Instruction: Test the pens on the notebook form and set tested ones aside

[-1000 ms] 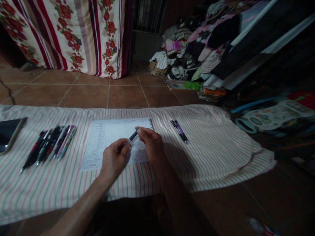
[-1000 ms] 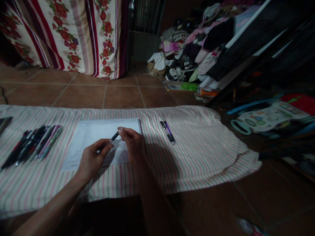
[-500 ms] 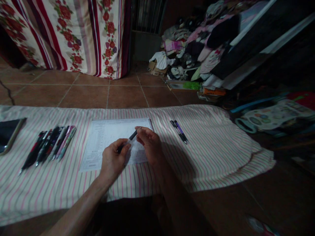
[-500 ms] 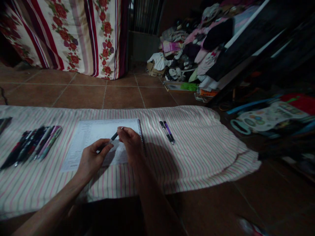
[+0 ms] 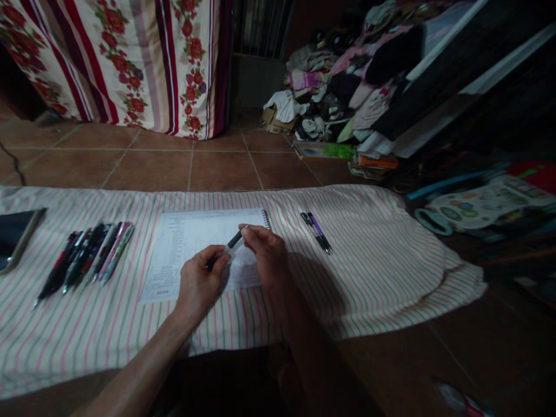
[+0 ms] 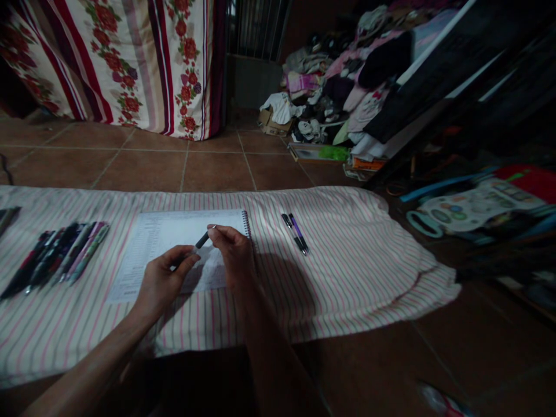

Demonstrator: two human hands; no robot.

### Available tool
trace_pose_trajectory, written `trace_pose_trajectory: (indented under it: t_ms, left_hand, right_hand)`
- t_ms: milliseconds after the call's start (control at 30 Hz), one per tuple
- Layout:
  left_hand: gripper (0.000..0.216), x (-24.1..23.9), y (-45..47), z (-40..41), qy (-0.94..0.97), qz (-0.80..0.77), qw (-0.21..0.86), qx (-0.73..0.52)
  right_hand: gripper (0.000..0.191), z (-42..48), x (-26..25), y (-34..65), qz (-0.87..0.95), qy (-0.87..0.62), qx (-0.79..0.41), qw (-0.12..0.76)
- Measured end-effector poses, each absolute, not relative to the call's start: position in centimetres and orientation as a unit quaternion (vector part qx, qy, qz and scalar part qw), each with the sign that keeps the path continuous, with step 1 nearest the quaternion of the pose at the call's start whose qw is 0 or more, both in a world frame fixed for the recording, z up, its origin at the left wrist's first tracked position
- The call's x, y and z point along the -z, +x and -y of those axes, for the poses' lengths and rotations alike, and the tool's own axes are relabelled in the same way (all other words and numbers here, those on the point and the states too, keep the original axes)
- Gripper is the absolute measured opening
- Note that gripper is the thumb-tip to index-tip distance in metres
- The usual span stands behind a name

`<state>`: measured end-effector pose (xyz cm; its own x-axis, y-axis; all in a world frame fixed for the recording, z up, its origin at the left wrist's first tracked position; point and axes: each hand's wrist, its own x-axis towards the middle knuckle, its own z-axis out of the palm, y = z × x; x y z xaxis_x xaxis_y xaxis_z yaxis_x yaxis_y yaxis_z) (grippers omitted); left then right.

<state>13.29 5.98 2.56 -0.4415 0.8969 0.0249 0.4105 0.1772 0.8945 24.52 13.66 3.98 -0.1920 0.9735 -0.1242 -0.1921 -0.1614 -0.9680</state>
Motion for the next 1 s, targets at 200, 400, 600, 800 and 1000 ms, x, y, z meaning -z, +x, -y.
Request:
trace_pose_trajectory:
  t_ms: [200,400,600,800,1000]
  left_hand:
    - [0.025,-2.70,13.47,-5.87,0.459,-0.728,0.254,-0.442]
    - [0.023,-2.90,13.52,-5.94,0.453,-0.723,0.265,-0.450]
    - [0.021,-2.83,13.41,-5.97,0.455,-0.708,0.290,-0.457]
    - [0.021,-2.76,13.48,-6.04,0.453,-0.708,0.292,-0.456]
    - [0.022,-2.79,13.52,-6.02,0.451,-0.720,0.268,-0.455]
  right_hand:
    - [0.028,-13.79,-3.88,24.39,0.465,-0.452,-0.595,0.474]
    - [0.028,-13.75,-3.68,24.31,0.449,-0.426,-0.632,0.467]
    - [0.034,-13.40,-4.10,24.40,0.433,-0.400,-0.667,0.457]
    - [0.029,-13.26,-4.28,24.62,0.436,-0.404,-0.667,0.448]
    - [0.028,-13.36,-4.44,24.77,0.447,-0.426,-0.645,0.451]
